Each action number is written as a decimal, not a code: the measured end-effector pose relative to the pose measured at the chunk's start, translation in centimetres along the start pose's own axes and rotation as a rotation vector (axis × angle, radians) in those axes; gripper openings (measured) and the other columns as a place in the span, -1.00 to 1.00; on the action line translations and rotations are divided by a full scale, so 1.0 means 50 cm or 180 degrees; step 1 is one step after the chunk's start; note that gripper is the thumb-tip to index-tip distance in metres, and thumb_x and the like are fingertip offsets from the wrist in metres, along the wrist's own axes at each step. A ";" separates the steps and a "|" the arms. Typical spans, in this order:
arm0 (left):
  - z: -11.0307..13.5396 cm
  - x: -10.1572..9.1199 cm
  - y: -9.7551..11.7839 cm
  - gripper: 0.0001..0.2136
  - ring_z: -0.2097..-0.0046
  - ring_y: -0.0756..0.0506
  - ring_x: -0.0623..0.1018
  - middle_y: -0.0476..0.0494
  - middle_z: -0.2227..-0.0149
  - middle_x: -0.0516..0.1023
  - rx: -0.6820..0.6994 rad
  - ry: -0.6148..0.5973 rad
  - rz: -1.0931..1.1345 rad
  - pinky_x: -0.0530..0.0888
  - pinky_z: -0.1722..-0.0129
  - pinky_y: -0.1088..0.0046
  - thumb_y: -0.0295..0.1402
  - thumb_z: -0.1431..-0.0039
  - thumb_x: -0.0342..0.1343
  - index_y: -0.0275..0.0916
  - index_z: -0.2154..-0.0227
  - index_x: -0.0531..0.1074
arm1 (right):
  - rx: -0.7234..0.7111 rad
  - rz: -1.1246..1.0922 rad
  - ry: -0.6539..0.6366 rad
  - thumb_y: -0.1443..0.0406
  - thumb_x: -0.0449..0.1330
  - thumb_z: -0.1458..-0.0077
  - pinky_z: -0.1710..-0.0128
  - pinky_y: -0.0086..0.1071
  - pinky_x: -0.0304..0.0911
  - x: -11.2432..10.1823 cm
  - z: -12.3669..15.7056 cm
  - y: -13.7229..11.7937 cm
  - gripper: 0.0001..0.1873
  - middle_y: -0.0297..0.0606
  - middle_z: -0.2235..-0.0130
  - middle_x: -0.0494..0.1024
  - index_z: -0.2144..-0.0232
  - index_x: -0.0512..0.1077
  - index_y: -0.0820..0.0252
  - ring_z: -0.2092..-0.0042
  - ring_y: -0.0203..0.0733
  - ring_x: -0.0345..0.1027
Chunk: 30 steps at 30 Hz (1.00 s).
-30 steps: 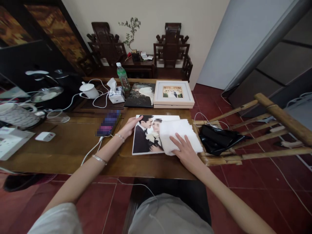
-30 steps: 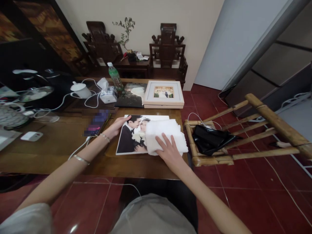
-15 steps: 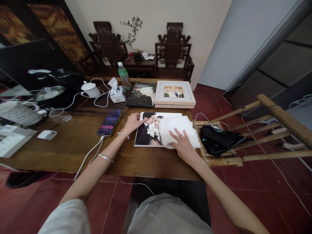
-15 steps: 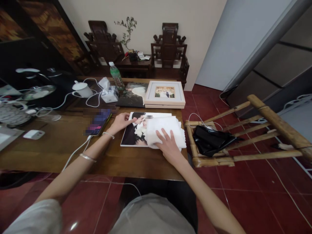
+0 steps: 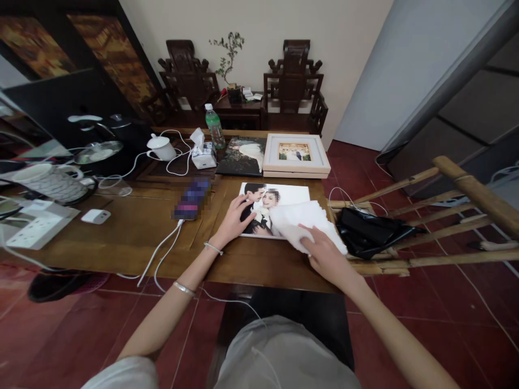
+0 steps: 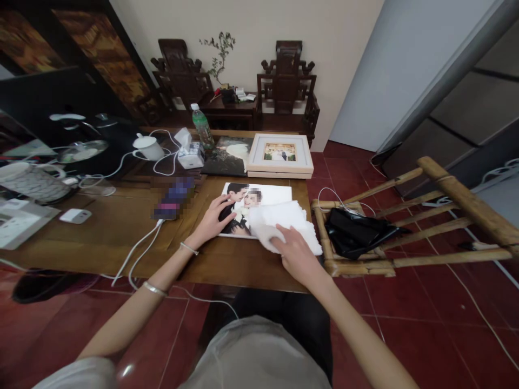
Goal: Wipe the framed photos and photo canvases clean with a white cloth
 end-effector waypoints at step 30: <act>-0.028 0.001 -0.018 -0.60 -0.25 -0.21 0.32 -0.22 -0.21 0.35 -0.0186 0.0135 0.0426 0.23 -0.27 0.15 -0.16 -0.16 0.12 -0.21 -0.03 0.44 | -0.0059 0.0629 -0.0453 0.59 -0.06 0.06 0.25 -0.31 0.20 -0.014 -0.155 0.082 -0.40 -0.06 0.21 0.53 -0.02 0.38 0.19 0.22 -0.08 0.37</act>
Point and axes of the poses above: each hand's wrist, its own z-axis away from the middle knuckle, its own x-axis out of the palm, y = z × x, the point moved 7 cm from there along -z, towards the middle knuckle
